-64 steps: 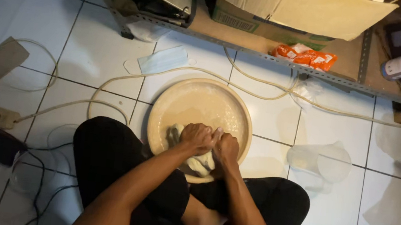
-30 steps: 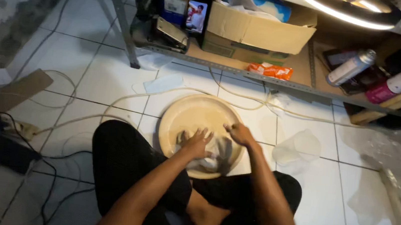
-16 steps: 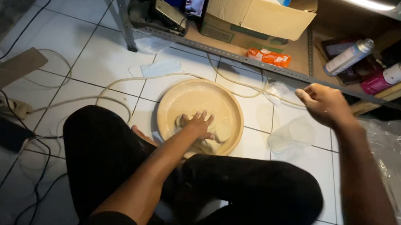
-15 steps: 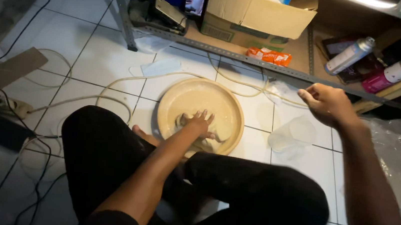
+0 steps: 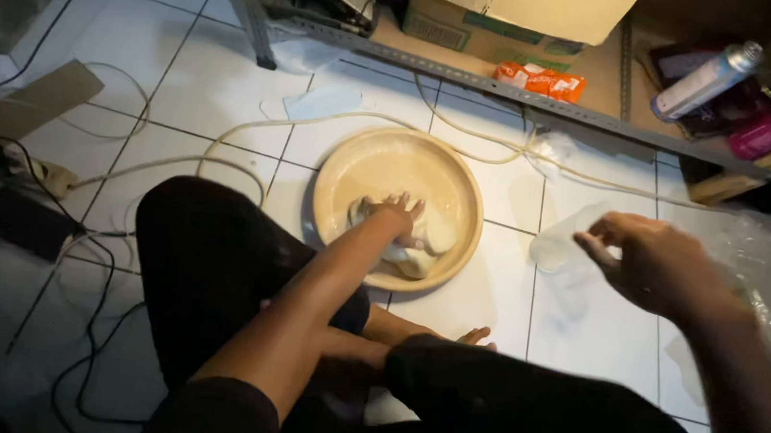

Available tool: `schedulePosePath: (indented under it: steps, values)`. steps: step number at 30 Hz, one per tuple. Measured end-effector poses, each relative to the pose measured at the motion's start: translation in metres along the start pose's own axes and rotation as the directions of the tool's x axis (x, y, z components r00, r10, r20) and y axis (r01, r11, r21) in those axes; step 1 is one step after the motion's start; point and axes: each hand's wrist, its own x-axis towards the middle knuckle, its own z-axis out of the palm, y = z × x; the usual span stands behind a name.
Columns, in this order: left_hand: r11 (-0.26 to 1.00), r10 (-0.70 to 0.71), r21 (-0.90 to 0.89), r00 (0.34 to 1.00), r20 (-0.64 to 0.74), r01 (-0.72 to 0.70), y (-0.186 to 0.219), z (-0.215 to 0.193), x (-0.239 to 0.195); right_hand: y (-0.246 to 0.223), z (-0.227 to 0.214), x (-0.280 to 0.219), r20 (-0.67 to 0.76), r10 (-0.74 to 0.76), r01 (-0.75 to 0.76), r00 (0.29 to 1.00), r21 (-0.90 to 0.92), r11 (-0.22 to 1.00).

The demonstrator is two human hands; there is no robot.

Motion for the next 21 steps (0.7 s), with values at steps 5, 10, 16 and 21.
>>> schedulePosePath:
  steps: [5,10,16,21]
  values:
    - [0.998,0.066,0.02,0.995,-0.079,-0.065,-0.009,0.015,0.004,-0.022,0.0,0.035,0.006,-0.096,0.096,0.995,0.043,0.994]
    - [0.994,0.107,0.045,0.979,-0.174,-0.101,-0.014,0.023,0.018,-0.047,0.003,0.091,0.129,-0.18,0.173,0.975,0.061,0.983]
    - [0.994,0.102,-0.011,0.97,-0.222,-0.107,-0.023,0.021,0.007,-0.084,0.085,0.179,0.194,-0.242,0.234,0.951,0.06,0.97]
    - [0.986,0.151,-0.03,0.95,-0.273,-0.165,-0.038,0.051,0.033,-0.104,0.222,0.245,0.154,-0.126,0.064,0.98,0.358,0.932]
